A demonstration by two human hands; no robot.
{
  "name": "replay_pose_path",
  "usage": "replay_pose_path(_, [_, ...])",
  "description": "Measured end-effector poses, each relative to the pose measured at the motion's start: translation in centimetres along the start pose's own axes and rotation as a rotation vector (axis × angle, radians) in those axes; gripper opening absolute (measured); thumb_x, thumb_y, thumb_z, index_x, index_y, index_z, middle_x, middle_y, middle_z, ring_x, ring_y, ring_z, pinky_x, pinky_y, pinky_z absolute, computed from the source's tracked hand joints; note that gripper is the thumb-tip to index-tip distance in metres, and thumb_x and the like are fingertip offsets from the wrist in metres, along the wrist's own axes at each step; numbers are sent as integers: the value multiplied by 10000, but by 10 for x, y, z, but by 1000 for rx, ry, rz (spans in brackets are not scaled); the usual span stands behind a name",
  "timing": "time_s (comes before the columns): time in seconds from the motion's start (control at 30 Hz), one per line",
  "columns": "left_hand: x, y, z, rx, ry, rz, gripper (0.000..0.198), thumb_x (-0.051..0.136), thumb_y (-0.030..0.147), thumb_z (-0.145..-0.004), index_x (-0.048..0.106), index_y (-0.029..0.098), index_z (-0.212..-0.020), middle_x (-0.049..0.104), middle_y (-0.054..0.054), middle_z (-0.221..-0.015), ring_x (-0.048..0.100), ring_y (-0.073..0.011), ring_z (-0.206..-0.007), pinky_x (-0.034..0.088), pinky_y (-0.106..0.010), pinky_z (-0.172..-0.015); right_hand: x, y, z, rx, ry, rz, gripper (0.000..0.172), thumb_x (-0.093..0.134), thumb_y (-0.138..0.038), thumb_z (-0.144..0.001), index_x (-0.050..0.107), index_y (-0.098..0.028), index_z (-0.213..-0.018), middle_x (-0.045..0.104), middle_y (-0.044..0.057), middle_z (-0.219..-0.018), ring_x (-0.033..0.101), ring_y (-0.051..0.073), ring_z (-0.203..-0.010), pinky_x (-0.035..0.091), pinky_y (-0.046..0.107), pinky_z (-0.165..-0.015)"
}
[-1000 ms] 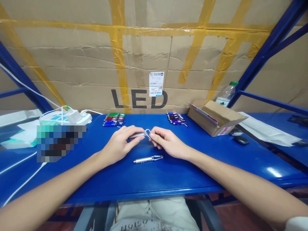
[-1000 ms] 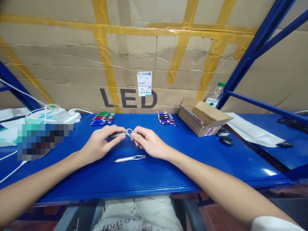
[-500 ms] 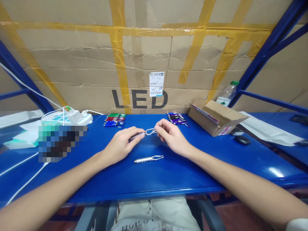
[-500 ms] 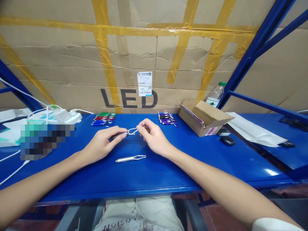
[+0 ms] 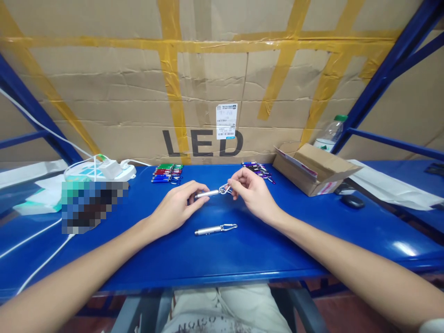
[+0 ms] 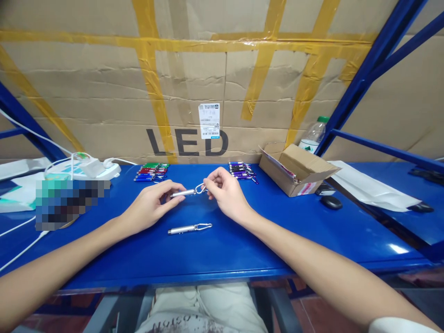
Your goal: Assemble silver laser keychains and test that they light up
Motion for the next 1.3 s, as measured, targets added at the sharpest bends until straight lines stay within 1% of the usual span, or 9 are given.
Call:
replay_pose_path(0.1, [-1, -1, -1, -15, 7, -12, 267, 596, 419, -1090, 735, 215, -1191, 693, -21, -963, 586, -149, -716, 478, -285, -710, 2, 1, 0, 14, -30, 14, 289, 754, -446, -928, 578, -233, -1013, 646, -40, -743, 609, 142, -608, 518, 288, -601])
replay_pose_path(0.23, [-1, -5, -2, -46, 8, -40, 296, 570, 438, -1099, 754, 213, -1156, 708, -26, -965, 617, -164, -750, 476, -303, -731, 5, -3, 0, -12, -85, 107, 192, 656, -408, -993, 655, -217, -1017, 632, -16, -806, 586, 139, -646, 516, 290, -620])
replay_pose_path(0.53, [3, -8, -2, -65, -35, -65, 366, 497, 423, -1121, 770, 205, -1010, 713, -39, -925, 656, -197, -815, 458, -314, -749, 9, 3, 2, 9, -139, 202, 238, 697, -433, -963, 706, -209, -1045, 705, 38, -966, 614, 183, -803, 532, 295, -643])
replay_pose_path(0.73, [9, -4, 0, -27, -110, -46, 376, 531, 462, -1111, 796, 214, -1014, 694, -50, -992, 668, -200, -867, 491, -331, -802, 6, 6, 1, 34, -141, 352, 347, 643, -506, -1004, 624, -209, -825, 581, -28, -730, 486, 149, -667, 394, 294, -624])
replay_pose_path(0.83, [13, -4, 1, -21, -164, -26, 387, 536, 490, -1107, 805, 225, -1018, 689, -49, -991, 668, -197, -857, 493, -327, -782, 6, 9, 2, 56, -164, 431, 385, 624, -507, -1015, 594, -212, -768, 525, -43, -672, 443, 145, -643, 336, 296, -609])
replay_pose_path(0.93, [15, -5, 2, -22, -182, -32, 374, 556, 493, -1097, 799, 225, -1001, 687, -42, -945, 654, -192, -821, 477, -317, -742, 7, 13, 3, 76, -185, 454, 353, 600, -478, -1032, 609, -216, -797, 580, -34, -687, 487, 151, -643, 353, 292, -612])
replay_pose_path(1.03, [14, -7, 1, -25, -168, -59, 359, 596, 500, -1076, 772, 213, -950, 683, -35, -916, 630, -183, -782, 454, -310, -715, 8, 15, 4, 77, -212, 407, 233, 589, -404, -1036, 645, -219, -907, 675, -14, -752, 596, 167, -694, 430, 290, -664])
replay_pose_path(1.13, [14, -10, 1, -40, -153, -80, 349, 606, 496, -1072, 759, 209, -945, 677, -32, -911, 627, -182, -778, 444, -308, -711, 9, 16, 4, 64, -220, 385, 111, 584, -298, -1009, 665, -222, -1001, 715, -2, -809, 643, 174, -733, 458, 289, -684])
replay_pose_path(1.3, [9, -12, 0, -77, -99, -100, 366, 525, 469, -1114, 774, 212, -1038, 696, -46, -974, 667, -208, -864, 474, -327, -786, 11, 16, 2, 67, -258, 366, 171, 581, -325, -1020, 705, -212, -1051, 716, 10, -851, 613, 168, -724, 453, 287, -657])
Point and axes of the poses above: each hand's wrist, its own z-axis away from the middle knuckle, its own x-axis out of the palm, y = z × x, the point moved 7 cm from there along -z, towards the middle knuckle
